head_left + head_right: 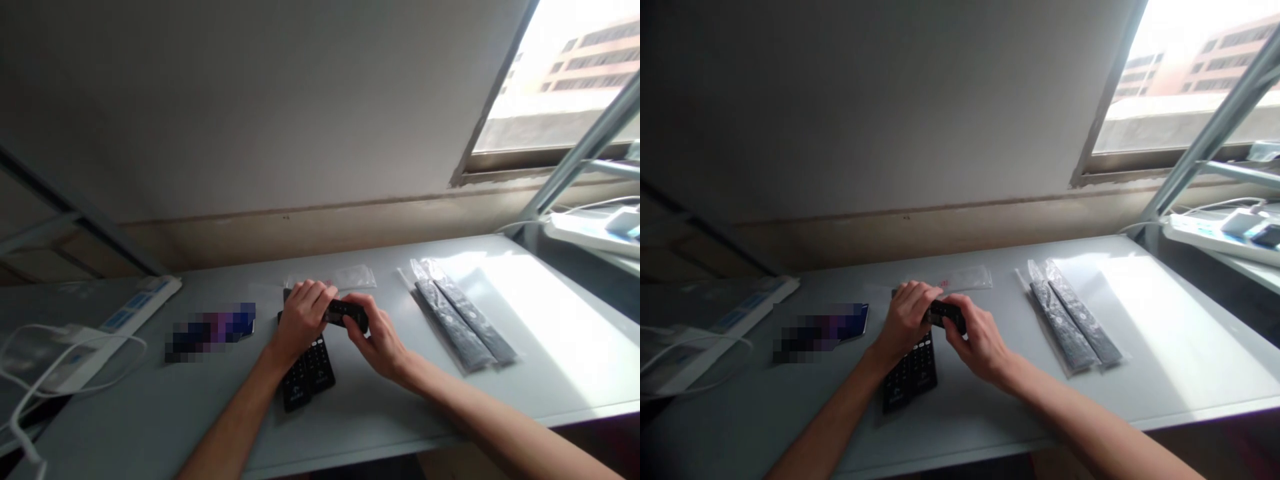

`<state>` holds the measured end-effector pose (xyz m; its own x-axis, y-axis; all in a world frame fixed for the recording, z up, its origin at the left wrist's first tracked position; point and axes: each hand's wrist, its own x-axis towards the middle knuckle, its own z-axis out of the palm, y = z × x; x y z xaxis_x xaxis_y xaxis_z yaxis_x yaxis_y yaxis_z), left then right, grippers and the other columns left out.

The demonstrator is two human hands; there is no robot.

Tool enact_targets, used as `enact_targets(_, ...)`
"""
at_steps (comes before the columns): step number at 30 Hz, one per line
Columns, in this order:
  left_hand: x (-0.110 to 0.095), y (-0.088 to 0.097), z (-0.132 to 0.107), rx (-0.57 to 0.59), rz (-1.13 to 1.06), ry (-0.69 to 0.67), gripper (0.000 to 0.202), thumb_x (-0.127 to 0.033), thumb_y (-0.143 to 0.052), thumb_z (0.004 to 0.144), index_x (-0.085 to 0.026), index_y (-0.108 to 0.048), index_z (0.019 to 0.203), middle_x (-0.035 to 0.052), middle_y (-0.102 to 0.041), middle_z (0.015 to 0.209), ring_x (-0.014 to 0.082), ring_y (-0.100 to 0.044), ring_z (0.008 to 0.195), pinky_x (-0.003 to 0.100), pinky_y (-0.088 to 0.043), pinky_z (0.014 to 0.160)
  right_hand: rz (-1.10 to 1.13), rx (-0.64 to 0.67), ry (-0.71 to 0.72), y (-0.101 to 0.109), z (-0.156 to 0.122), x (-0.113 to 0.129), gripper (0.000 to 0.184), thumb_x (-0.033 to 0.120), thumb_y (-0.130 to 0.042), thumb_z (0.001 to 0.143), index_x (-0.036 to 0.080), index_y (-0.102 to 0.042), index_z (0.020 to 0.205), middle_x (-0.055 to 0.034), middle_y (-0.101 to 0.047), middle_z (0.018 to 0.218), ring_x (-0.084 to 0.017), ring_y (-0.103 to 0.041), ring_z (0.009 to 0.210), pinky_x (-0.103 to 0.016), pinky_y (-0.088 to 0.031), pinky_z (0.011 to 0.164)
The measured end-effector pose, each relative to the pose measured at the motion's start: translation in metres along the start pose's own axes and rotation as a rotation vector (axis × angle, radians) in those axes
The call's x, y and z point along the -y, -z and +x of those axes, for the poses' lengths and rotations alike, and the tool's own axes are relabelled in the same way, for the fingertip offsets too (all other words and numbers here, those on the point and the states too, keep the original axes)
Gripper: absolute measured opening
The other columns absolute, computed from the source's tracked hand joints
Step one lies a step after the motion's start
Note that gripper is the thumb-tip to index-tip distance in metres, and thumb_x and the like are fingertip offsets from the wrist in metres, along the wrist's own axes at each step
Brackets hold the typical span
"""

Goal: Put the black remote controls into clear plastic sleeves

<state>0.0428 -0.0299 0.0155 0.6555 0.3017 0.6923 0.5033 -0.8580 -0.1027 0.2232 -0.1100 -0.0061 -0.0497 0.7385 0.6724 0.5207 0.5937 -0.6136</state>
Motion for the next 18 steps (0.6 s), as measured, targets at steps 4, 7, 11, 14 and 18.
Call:
enact_targets(4,-0.007,-0.007,-0.001,-0.021,-0.041,-0.024,0.035,-0.011,-0.044,0.105,-0.014,-0.050,0.140,0.0110,-0.069,0.104,0.0252,-0.060,0.092,0.038,-0.049,0.082,0.000,-0.005,0.001,-0.003,0.001,-0.002,0.032,0.018,-0.052,0.104,0.026,-0.047,0.134,-0.0104,-0.074,0.114,-0.022,-0.074,0.091,-0.035,-0.060,0.080)
enact_targets(7,-0.009,-0.014,-0.003,-0.052,-0.099,-0.047,0.048,-0.008,-0.044,0.105,-0.014,-0.039,0.152,0.0101,-0.069,0.104,0.0245,-0.061,0.093,0.038,-0.052,0.082,-0.014,0.024,0.023,-0.012,-0.003,0.000,0.039,0.017,-0.053,0.102,0.026,-0.045,0.138,-0.0118,-0.073,0.117,-0.022,-0.073,0.089,-0.035,-0.061,0.077)
enact_targets(11,-0.008,-0.017,-0.004,-0.047,-0.147,-0.015,0.068,-0.004,-0.045,0.102,-0.022,-0.023,0.164,0.0107,-0.066,0.111,0.0246,-0.064,0.100,0.040,-0.056,0.087,0.089,-0.013,-0.059,-0.017,-0.005,-0.002,0.033,0.019,-0.053,0.104,0.026,-0.047,0.136,-0.0090,-0.073,0.113,-0.020,-0.072,0.087,-0.034,-0.060,0.078)
enact_targets(14,-0.004,-0.016,-0.002,0.041,-0.179,0.051,0.077,-0.013,-0.054,0.102,-0.029,-0.016,0.167,0.0149,-0.060,0.134,0.0307,-0.059,0.128,0.050,-0.053,0.104,0.173,-0.137,-0.224,-0.009,0.000,-0.011,0.030,0.029,-0.058,0.104,0.027,-0.049,0.132,-0.0060,-0.072,0.106,-0.019,-0.071,0.083,-0.033,-0.059,0.074)
enact_targets(18,0.012,-0.014,-0.005,0.136,-0.143,0.198,0.084,-0.022,-0.062,0.100,-0.031,-0.014,0.168,0.0149,-0.052,0.151,0.0357,-0.042,0.150,0.059,-0.040,0.121,0.284,-0.321,-0.468,0.009,0.016,-0.024,0.037,0.045,-0.063,0.102,0.028,-0.046,0.130,0.0012,-0.069,0.083,-0.016,-0.064,0.064,-0.029,-0.053,0.060)
